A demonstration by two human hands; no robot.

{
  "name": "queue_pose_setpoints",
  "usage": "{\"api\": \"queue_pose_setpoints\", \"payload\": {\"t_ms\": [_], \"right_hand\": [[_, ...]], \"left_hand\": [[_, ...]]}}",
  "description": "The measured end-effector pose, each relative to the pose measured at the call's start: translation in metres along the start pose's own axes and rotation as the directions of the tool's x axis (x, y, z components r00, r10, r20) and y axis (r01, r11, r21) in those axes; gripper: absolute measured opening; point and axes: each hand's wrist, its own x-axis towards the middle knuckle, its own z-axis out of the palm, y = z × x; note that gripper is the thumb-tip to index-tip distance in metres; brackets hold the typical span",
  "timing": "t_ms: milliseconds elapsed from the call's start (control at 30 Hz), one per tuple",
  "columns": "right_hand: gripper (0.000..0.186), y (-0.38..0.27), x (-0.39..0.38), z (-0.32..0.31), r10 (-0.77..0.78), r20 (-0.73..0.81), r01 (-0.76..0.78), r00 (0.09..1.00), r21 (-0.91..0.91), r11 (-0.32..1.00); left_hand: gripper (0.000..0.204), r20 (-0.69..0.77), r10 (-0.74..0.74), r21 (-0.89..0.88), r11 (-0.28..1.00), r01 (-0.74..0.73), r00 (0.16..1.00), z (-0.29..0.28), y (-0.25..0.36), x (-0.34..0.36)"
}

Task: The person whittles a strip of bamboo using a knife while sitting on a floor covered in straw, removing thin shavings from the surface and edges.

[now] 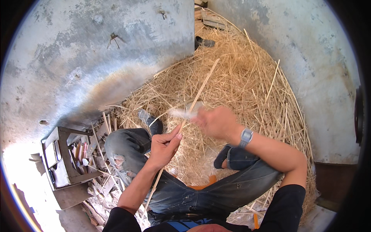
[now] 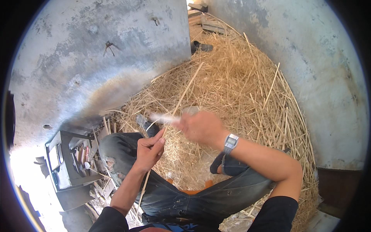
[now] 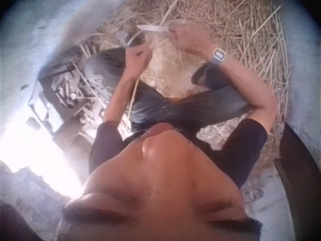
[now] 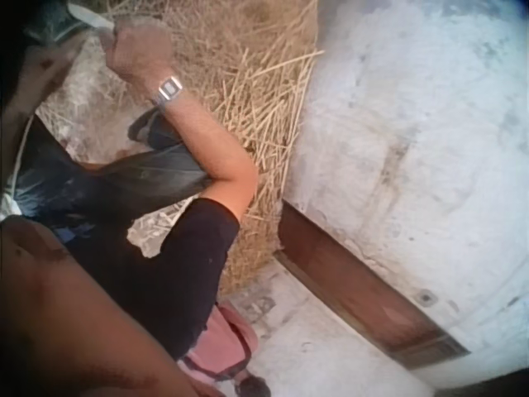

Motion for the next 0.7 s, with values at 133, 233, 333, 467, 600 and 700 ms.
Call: {"api": "queue_pose_setpoints", "payload": {"t_ms": [133, 233, 333, 467, 600, 700], "right_hand": [[0.053, 0.011, 0.006, 0.004, -0.117, 0.055, 0.119, 0.992, -0.038, 0.992], [0.056, 0.070, 0.030, -0.007, 0.122, -0.096, -0.129, 0.988, -0.066, 0.989], [0.056, 0.105, 0.040, -0.035, 0.281, -0.153, -0.298, 0.948, -0.107, 0.948], [0.059, 0.078, 0.040, -0.045, 0.363, -0.125, -0.337, 0.923, 0.194, 0.922], [0.059, 0.054, 0.037, -0.047, 0.272, -0.128, -0.232, 0.954, 0.266, 0.936], [0.053, 0.048, 0.035, -0.054, 0.262, -0.061, -0.230, 0.963, 0.321, 0.919]], "left_hand": [[0.038, 0.031, 0.006, -0.014, 1.000, -0.006, 1.000, -0.007, 0.003, 0.000], [0.038, 0.003, 0.077, -0.140, 0.987, -0.076, 0.997, -0.008, 0.010, 0.005], [0.040, 0.022, 0.028, -0.142, 0.990, -0.025, 0.999, -0.008, 0.009, 0.005], [0.041, 0.032, 0.000, -0.176, 0.984, 0.006, 0.999, -0.004, 0.006, 0.006], [0.042, 0.060, 0.006, -0.164, 0.987, 0.004, 0.998, 0.000, 0.010, 0.005], [0.042, 0.079, 0.003, -0.197, 0.980, 0.012, 0.997, 0.003, 0.009, 0.005]]}}
